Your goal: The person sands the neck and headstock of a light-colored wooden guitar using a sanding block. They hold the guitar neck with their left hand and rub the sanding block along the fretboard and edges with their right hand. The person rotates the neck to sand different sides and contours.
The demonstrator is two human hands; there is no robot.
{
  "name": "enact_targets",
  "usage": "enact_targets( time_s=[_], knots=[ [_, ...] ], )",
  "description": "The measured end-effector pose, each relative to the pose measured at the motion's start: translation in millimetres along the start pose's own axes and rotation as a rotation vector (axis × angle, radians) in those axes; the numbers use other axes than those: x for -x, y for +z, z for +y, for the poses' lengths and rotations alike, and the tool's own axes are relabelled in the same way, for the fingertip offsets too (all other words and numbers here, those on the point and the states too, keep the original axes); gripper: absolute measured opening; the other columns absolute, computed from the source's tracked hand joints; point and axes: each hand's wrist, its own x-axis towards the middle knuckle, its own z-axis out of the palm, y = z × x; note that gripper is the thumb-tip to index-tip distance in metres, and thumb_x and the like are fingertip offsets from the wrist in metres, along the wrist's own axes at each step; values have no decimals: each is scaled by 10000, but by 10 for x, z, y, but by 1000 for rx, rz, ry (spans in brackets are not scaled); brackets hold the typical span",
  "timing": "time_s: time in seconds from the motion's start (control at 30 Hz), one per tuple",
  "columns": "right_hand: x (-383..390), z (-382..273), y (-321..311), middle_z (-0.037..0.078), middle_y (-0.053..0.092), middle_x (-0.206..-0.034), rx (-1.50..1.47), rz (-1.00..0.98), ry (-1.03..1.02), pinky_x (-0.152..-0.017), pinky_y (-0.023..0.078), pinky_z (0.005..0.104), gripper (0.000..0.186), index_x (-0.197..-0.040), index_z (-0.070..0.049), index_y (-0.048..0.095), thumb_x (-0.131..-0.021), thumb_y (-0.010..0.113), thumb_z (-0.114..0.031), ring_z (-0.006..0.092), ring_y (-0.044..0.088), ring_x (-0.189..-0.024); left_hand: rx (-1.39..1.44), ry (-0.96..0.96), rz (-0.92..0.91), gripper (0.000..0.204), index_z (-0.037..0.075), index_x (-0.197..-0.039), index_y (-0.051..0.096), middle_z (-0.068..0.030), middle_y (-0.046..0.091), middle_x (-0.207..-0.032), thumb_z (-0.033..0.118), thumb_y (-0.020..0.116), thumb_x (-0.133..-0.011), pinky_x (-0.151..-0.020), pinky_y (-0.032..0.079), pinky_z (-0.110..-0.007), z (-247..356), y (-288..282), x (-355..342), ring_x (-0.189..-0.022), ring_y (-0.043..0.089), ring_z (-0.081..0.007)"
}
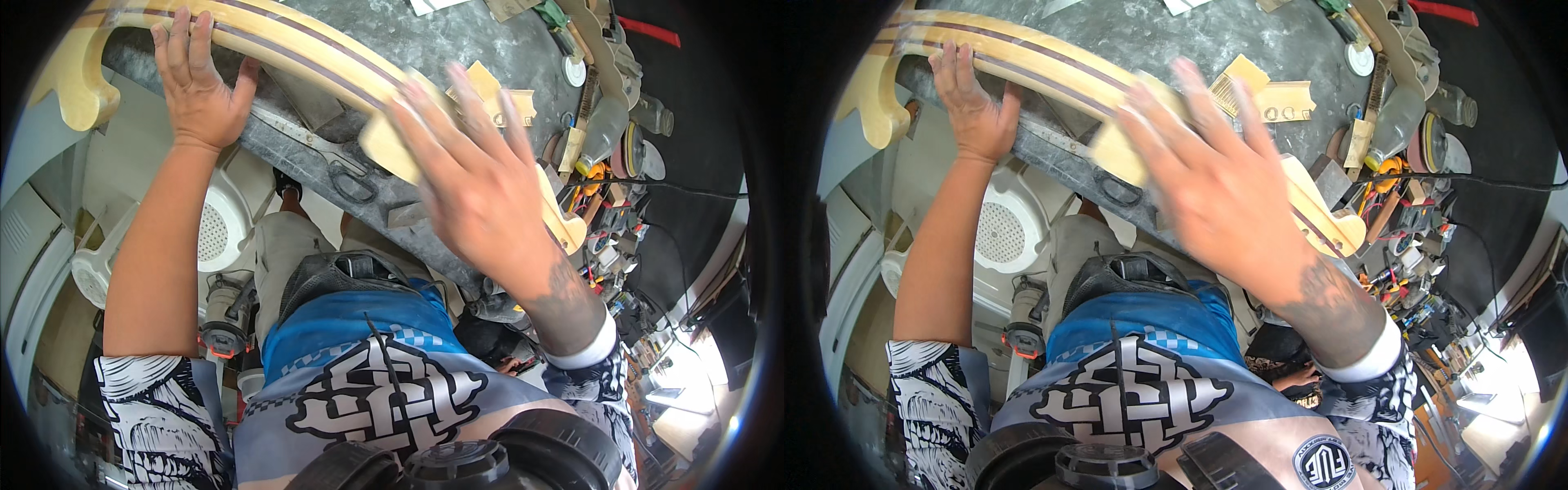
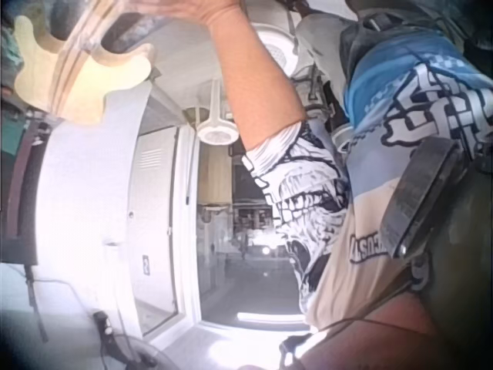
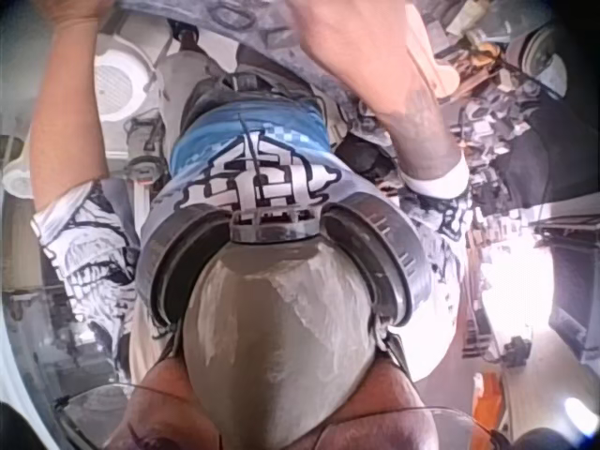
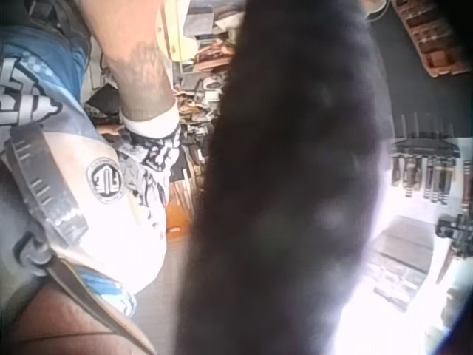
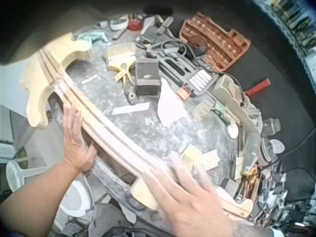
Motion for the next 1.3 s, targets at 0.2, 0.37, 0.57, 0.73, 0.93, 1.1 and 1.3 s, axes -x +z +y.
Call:
enact_targets(
  time_s=[0.2,0.37,0.57,0.73,0.93,1.1,1.3],
  knots=[
    [19,112,10,93,550,-1489,20,-14,-58,-1173,303,557,607,-1439,-111,552,-839,640,-124,335,441,-1439,-1,2,8,910,75,-1578,226,-183,220,-1629,294,755,-870,-1220,167,-574,-59,-25,33,-1497,153,-482],
    [280,96,-163,112,553,-1487,119,-93,-41,-1167,318,543,632,-1452,-78,534,-829,624,-29,340,475,-1415,-17,33,19,913,67,-1577,226,-192,225,-1632,287,754,-865,-1220,161,-572,-78,-49,29,-1498,154,-480],
    [-259,-80,86,87,569,-1470,-24,43,-90,-1170,321,543,640,-1451,-121,540,-826,673,-80,318,458,-1427,-7,17,18,928,72,-1584,216,-194,232,-1628,273,760,-859,-1220,158,-568,-116,-61,61,-1494,163,-484],
    [344,115,-146,129,561,-1465,66,-133,-67,-1162,326,554,569,-1407,-24,557,-847,583,-122,347,464,-1416,-30,7,2,929,69,-1585,205,-200,226,-1626,278,757,-868,-1220,155,-572,-120,-77,72,-1491,160,-494],
    [-414,-120,174,156,547,-1479,-164,119,-131,-1158,373,485,645,-1450,-62,523,-821,664,-57,342,499,-1391,-34,27,5,926,52,-1578,207,-204,208,-1631,292,758,-874,-1220,157,-567,-146,-66,47,-1496,154,-485],
    [257,157,-145,197,550,-1453,-65,-80,-103,-1156,384,475,606,-1442,-10,513,-849,623,-68,367,506,-1376,-32,13,0,917,49,-1576,207,-205,201,-1633,293,750,-879,-1219,155,-568,-115,-82,49,-1499,145,-483],
    [-98,-29,75,226,542,-1446,-47,59,-142,-1151,392,466,587,-1414,35,519,-846,592,-93,378,509,-1367,-15,30,4,925,48,-1579,201,-204,201,-1634,286,750,-874,-1222,153,-560,-92,-51,-20,-1504,136,-471]
  ],
)
